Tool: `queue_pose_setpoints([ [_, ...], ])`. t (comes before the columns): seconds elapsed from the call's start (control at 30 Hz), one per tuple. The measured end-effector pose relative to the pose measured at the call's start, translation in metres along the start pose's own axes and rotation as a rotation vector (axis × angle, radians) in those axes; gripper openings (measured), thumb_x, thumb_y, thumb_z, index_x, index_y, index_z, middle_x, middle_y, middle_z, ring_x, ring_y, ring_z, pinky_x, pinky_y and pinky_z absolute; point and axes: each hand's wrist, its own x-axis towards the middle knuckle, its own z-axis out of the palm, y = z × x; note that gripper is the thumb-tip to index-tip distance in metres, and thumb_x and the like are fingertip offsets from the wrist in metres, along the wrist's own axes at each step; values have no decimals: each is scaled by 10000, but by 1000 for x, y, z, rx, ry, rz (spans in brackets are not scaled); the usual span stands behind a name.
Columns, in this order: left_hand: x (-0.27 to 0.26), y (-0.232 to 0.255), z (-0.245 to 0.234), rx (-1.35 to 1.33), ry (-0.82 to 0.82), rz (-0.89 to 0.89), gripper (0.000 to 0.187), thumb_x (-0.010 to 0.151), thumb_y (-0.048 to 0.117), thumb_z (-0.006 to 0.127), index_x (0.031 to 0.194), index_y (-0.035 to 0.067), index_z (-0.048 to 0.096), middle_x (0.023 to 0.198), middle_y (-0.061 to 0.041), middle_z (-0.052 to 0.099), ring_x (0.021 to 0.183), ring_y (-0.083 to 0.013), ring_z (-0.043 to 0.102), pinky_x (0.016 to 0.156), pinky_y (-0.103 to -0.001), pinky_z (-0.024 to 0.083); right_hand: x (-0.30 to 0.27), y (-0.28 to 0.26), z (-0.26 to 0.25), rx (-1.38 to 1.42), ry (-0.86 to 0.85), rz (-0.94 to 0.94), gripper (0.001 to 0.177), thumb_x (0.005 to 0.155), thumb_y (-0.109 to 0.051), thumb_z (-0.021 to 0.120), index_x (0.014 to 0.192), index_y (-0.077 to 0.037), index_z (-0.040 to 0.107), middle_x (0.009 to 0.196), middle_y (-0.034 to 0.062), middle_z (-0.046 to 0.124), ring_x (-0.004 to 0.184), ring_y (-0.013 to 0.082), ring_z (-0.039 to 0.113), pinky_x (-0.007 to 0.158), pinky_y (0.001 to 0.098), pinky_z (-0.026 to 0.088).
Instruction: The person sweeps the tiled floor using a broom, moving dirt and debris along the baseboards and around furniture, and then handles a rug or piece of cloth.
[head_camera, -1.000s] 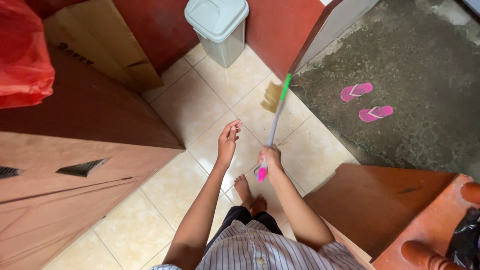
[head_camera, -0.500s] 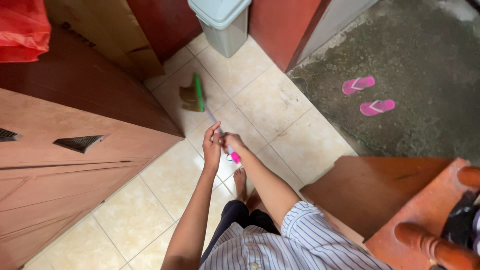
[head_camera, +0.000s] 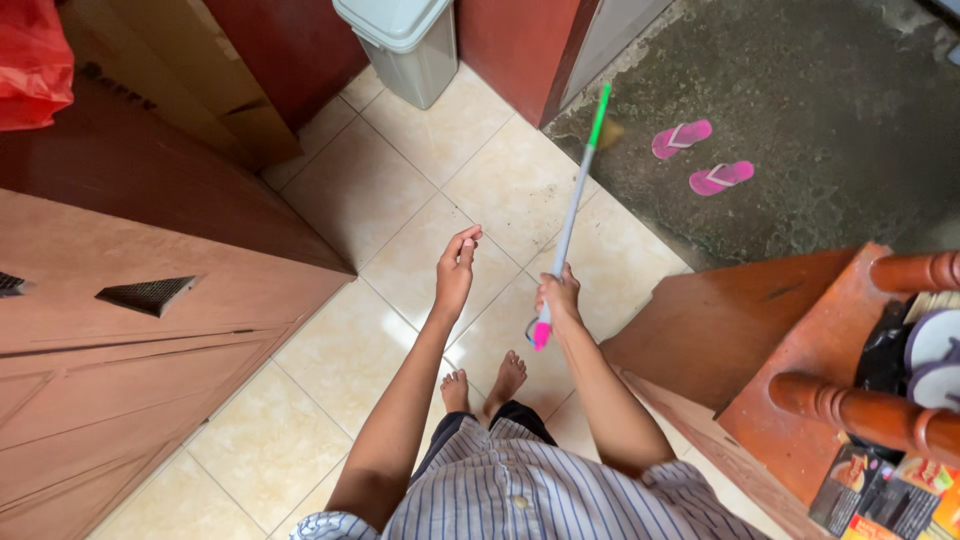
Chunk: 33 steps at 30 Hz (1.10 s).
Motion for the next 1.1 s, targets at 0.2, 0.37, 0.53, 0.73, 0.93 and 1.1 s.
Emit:
queue_pose_setpoints([
  [0.2,-21,-11,-26,-3,-49,-53,325,1080,248,485,1319,121,664,1216,-11,727,1053,-130,616,889,-280,496,-68,20,-7,169,-395,254,261,924,-53,575,1131,-203,524,636,-66,417,433,21,372,367,221,280],
  [0.37,-27,-20,-52,-4,-39,-55,326,1079,239,492,1328,116,663,1213,-21,726,1052,-127,627,879,-278,494,-17,81,9,226,-605,462,149,969,-83,623,1011,-133,489,688,-64,453,468,27,395,380,204,270],
  [0.53,-43,-13,-72,-2,-80,-94,333,1085,243,470,1339,125,648,1228,-9,708,1071,-117,613,899,-276,487,22,84,-47,116,-453,329,40,900,-37,577,917,-1,583,686,58,568,463,126,482,407,270,367],
  [0.73,-65,-6,-79,0,-130,-105,335,1079,237,471,1336,125,654,1224,-5,713,1067,-115,611,906,-279,485,-36,50,-22,-333,-48,-50,412,931,17,600,1310,47,442,663,91,527,470,158,489,393,320,399],
  [0.93,-78,-14,-50,-9,-269,-80,328,1080,227,478,1331,112,656,1217,-12,716,1060,-122,609,895,-278,488,-146,60,-31,-151,-231,74,478,904,-37,591,1369,-106,506,663,-13,493,461,78,436,378,262,353],
  [1.1,-93,-19,-25,-24,-379,-43,329,1084,234,489,1335,107,659,1214,-22,718,1050,-135,616,868,-294,487,-132,114,-70,160,-448,347,244,965,-102,662,1182,-53,563,718,-14,544,496,40,440,397,214,341],
])
